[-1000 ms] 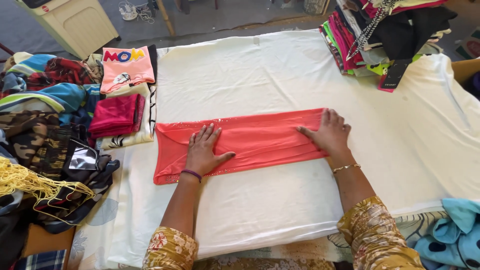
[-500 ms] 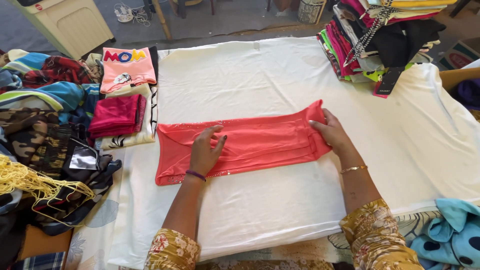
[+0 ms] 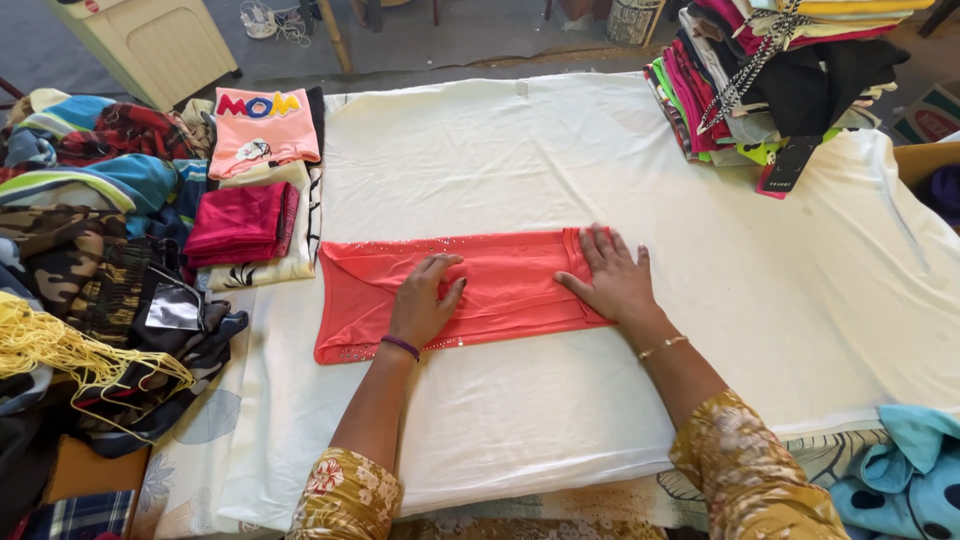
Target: Fold a t-shirt and a yellow scarf on a flat surface.
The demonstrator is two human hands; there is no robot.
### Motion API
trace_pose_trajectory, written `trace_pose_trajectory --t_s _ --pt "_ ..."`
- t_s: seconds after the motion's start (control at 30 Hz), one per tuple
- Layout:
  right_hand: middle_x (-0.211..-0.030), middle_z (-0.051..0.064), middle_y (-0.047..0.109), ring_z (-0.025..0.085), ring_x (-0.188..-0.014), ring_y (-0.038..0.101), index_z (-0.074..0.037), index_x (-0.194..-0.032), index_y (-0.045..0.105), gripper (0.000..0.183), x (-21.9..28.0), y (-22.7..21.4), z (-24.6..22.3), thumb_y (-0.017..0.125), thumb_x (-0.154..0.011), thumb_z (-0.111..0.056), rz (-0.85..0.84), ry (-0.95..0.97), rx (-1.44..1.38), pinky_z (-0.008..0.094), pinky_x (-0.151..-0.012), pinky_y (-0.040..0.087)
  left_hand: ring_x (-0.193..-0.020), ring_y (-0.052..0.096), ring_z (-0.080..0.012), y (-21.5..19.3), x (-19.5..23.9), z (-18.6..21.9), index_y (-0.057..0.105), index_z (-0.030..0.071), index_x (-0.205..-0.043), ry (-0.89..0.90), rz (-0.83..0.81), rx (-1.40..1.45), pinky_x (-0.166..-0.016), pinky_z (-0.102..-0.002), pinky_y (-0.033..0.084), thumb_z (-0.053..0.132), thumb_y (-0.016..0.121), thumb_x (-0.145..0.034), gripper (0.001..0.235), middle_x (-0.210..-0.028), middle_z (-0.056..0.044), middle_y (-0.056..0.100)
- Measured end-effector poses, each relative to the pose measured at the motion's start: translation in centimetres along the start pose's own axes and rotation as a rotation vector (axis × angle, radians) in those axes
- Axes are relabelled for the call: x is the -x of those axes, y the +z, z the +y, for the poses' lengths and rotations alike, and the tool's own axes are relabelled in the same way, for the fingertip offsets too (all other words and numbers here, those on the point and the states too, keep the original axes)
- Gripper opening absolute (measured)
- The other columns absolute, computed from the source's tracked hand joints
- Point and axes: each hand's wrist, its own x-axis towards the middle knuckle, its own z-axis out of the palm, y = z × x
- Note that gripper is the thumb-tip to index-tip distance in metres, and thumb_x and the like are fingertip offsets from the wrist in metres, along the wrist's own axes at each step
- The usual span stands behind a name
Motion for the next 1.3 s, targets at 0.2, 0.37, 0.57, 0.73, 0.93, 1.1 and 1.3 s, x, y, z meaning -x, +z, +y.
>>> trace_pose_trajectory --t_s 0.2,0.37,0.57,0.73,0.93,1.1,1.3 --pt "-0.167 0.009 0.022 0.031 -0.150 0.022 -0.031 -0.159 0.025 0.091 -0.7 1.0 1.8 0.040 -0.087 -0.084 -0.037 0.151 0.017 0.058 -0.116 0.019 -0.109 0.067 -0.0340 0.6 0.4 0.0 0.071 0.007 -0.118 0.172 0.051 -0.120 -0.093 -0.044 0.053 0.019 0.073 -0.090 0.030 -0.119 -0.015 0.069" --pt "-0.138 0.008 0.063 0.030 -0.124 0.060 -0.029 -0.153 0.043 0.069 0.2 -0.7 5.2 0.059 -0.093 -0.057 0.022 0.293 -0.354 0.047 -0.104 0.047 -0.099 0.069 -0.0303 0.7 0.2 2.0 0.070 0.007 -0.121 0.075 0.054 0.017 -0.084 -0.038 0.057 0.022 0.070 -0.093 0.031 -0.118 -0.014 0.071" --pt "-0.095 0.009 0.068 0.020 -0.083 0.067 -0.017 -0.147 0.033 0.073 1.3 -0.7 0.9 0.074 -0.087 -0.008 0.054 0.074 -0.998 0.034 -0.074 0.056 -0.087 0.073 -0.0162 3.7 0.5 2.2 0.057 0.011 -0.135 -0.376 -0.279 0.768 -0.073 -0.030 0.060 0.033 0.057 -0.098 0.043 -0.107 -0.009 0.072" --pt "-0.136 0.015 0.063 0.023 -0.125 0.063 -0.013 -0.160 0.013 0.088 5.3 -4.3 -6.6 0.070 -0.093 0.001 -0.021 -0.650 -1.244 0.040 -0.108 0.051 -0.107 0.067 -0.0107 6.8 0.8 -1.1 0.052 0.000 -0.140 -0.377 -0.304 1.178 -0.091 -0.030 0.058 0.023 0.065 -0.101 0.047 -0.123 -0.004 0.069" --pt "-0.122 0.012 0.073 0.020 -0.117 0.069 -0.010 -0.149 0.045 0.067 1.7 -0.5 -1.6 0.073 -0.089 -0.006 0.172 -0.285 -1.099 0.036 -0.103 0.053 -0.095 0.071 -0.0186 -3.8 -1.2 -1.2 0.057 0.006 -0.127 -0.603 -0.035 1.072 -0.084 -0.034 0.061 0.009 0.066 -0.085 0.043 -0.108 -0.007 0.071" --pt "-0.116 0.007 0.075 0.017 -0.113 0.069 -0.009 -0.137 0.059 0.047 1.3 -0.2 -1.4 0.073 -0.092 -0.013 0.142 -0.176 -1.106 0.034 -0.100 0.053 -0.093 0.068 -0.0170 -6.1 0.2 -12.6 0.066 0.000 -0.125 -0.667 0.038 0.876 -0.079 -0.030 0.057 0.013 0.063 -0.094 0.034 -0.108 -0.009 0.071" --pt "-0.113 0.004 0.077 0.015 -0.109 0.070 -0.009 -0.126 0.067 0.037 2.6 -1.7 -2.8 0.073 -0.091 -0.017 0.066 -0.210 -0.953 0.034 -0.094 0.052 -0.098 0.066 -0.0123 -5.9 0.2 -14.7 0.064 0.001 -0.125 -0.447 0.053 0.840 -0.085 -0.027 0.054 0.006 0.061 -0.100 0.026 -0.114 -0.008 0.072"
